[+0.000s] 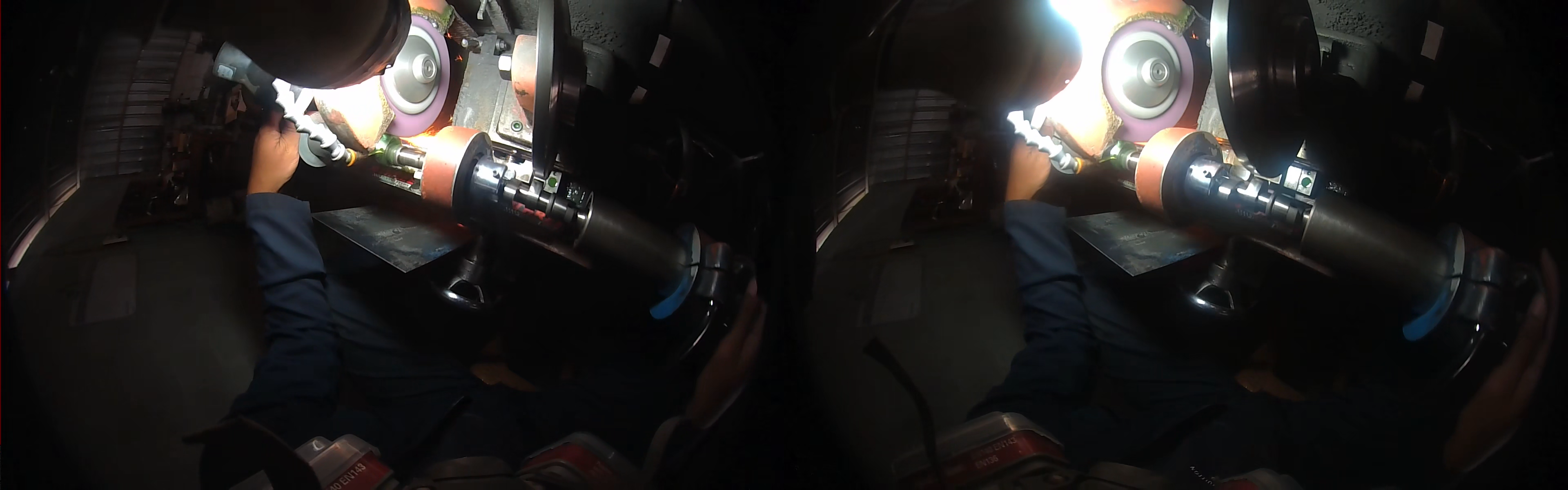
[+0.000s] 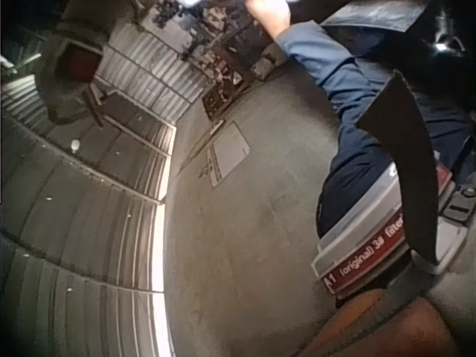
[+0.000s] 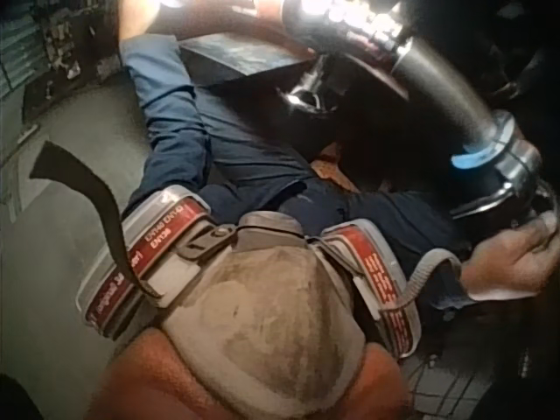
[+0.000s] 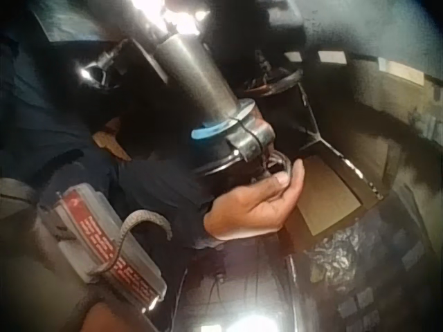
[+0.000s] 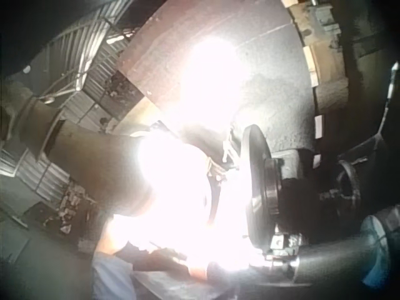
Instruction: The person uses a mechanical sharpening machine to sharpen a tool, rotating various adjustment wheels by hand and measuring the workpiece with a caliper.
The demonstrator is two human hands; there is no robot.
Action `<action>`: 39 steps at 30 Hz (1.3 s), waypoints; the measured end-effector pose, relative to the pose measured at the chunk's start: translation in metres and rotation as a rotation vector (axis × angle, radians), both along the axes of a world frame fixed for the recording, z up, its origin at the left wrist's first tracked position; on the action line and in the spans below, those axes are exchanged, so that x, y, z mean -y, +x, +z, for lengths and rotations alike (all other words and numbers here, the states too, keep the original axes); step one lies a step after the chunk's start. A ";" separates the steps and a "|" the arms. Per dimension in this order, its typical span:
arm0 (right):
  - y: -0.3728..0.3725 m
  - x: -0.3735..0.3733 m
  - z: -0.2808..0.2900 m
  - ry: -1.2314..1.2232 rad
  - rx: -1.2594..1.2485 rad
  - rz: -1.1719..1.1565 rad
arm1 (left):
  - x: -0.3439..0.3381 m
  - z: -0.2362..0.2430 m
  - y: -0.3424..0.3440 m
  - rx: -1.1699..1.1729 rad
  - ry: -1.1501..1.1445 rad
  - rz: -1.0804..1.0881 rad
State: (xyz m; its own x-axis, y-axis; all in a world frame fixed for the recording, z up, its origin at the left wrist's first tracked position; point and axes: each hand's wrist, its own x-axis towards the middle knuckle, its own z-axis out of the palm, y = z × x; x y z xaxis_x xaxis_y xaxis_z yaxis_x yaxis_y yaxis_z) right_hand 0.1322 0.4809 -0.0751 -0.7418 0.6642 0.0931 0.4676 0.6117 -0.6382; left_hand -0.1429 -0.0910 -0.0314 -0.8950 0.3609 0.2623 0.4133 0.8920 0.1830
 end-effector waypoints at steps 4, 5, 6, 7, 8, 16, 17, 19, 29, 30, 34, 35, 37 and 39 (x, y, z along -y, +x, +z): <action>-0.034 0.007 0.027 -0.080 0.119 0.129 | -0.022 0.000 -0.002 0.034 0.117 0.120; -0.045 0.016 0.031 -0.128 0.143 0.204 | -0.016 0.006 0.004 0.049 0.142 0.138; -0.049 0.031 0.034 -0.090 0.109 0.090 | -0.014 0.004 0.002 0.075 0.193 0.136; -0.053 0.039 0.043 -0.090 0.106 0.090 | -0.020 0.009 0.004 0.071 0.171 0.145; -0.056 0.047 0.053 -0.073 0.199 0.007 | -0.021 0.012 0.005 0.068 0.158 0.151; -0.035 0.046 0.026 0.252 -0.183 0.147 | -0.025 0.008 0.002 0.088 0.207 0.131; -0.033 0.045 0.023 0.250 -0.185 0.151 | -0.024 0.010 0.003 0.103 0.221 0.129; -0.027 0.041 0.015 0.369 -0.274 0.188 | -0.023 0.008 0.002 0.102 0.208 0.138; -0.019 0.046 -0.027 0.464 -0.633 0.022 | -0.018 0.002 -0.006 0.055 0.194 0.113; -0.017 0.047 -0.027 0.455 -0.634 0.023 | -0.014 0.002 -0.006 0.055 0.190 0.114; -0.012 0.042 -0.022 0.438 -0.509 -0.003 | -0.006 0.001 -0.009 0.091 0.152 0.136; -0.010 0.040 -0.019 0.430 -0.455 -0.011 | -0.006 0.000 -0.010 0.098 0.152 0.130; -0.007 0.036 -0.015 0.409 -0.352 -0.024 | -0.015 0.003 -0.003 0.060 0.153 0.112; -0.009 0.030 -0.010 0.330 -0.302 -0.005 | -0.018 0.003 -0.002 0.022 0.156 0.091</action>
State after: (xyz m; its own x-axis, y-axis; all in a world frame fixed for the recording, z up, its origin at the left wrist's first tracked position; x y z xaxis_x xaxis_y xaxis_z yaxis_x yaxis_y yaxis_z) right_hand 0.1234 0.4510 -0.0848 -0.6459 0.5659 0.5124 0.2938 0.8038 -0.5173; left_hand -0.1449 -0.0732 -0.0280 -0.9281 0.2349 0.2888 0.3268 0.8856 0.3301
